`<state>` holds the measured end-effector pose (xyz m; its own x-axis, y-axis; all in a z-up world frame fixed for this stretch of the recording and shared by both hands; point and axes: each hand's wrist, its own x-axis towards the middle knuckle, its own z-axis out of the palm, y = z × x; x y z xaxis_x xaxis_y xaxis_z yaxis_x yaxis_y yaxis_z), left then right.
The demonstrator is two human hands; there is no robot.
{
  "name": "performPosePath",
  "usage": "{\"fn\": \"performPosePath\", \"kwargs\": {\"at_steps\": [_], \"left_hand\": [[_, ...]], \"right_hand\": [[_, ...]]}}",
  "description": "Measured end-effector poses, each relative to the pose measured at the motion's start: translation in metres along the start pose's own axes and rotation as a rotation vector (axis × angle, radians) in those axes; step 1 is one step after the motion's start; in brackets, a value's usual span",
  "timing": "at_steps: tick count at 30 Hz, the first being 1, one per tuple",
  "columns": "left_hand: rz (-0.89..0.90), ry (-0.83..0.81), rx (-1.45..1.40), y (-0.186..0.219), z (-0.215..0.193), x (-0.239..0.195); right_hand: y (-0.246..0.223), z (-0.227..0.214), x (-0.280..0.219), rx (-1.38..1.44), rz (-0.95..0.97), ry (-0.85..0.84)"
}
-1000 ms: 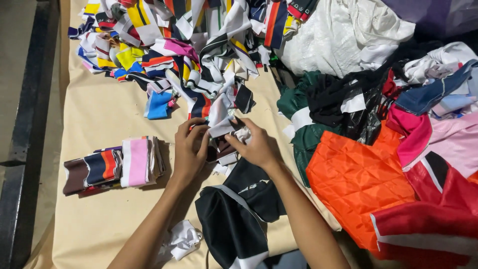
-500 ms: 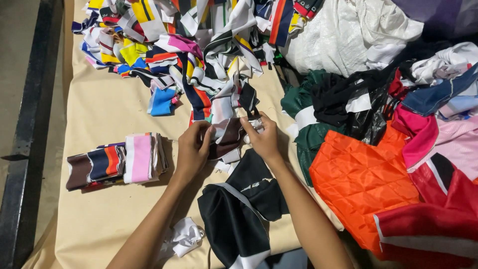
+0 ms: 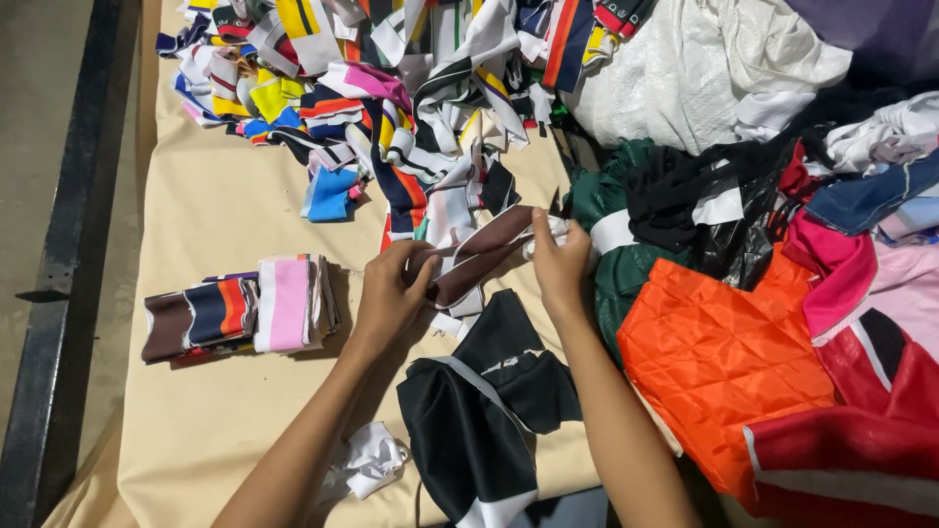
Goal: Sorting various fabric scraps by color and pattern into organized stacks on a work table.
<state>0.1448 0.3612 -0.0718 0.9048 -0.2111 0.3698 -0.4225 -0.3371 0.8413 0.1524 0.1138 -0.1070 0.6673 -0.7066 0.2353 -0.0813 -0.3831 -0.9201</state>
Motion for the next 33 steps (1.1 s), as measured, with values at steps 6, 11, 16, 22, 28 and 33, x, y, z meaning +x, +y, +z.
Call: {"fn": "performPosePath", "kwargs": {"at_steps": [6, 11, 16, 22, 28, 33], "left_hand": [[0.001, 0.032, 0.027, 0.01, -0.003, -0.004], [0.08, 0.03, 0.052, 0.0, 0.002, -0.006], [0.096, -0.021, 0.092, -0.002, 0.005, -0.005], [0.167, 0.014, 0.182, -0.008, 0.004, -0.004], [0.177, 0.048, 0.307, -0.017, 0.001, -0.005], [0.124, 0.172, 0.242, -0.016, 0.002, -0.005]], "right_hand": [[-0.034, -0.015, -0.014, -0.158, -0.443, 0.065], [-0.051, -0.001, -0.046, 0.134, -0.4, -0.341], [-0.045, 0.005, -0.052, 0.038, -0.381, -0.531], [-0.02, 0.009, -0.036, 0.264, -0.262, -0.358], [-0.039, -0.003, -0.031, 0.352, -0.089, -0.22], [-0.026, -0.004, -0.033, 0.512, -0.033, -0.406]]}}
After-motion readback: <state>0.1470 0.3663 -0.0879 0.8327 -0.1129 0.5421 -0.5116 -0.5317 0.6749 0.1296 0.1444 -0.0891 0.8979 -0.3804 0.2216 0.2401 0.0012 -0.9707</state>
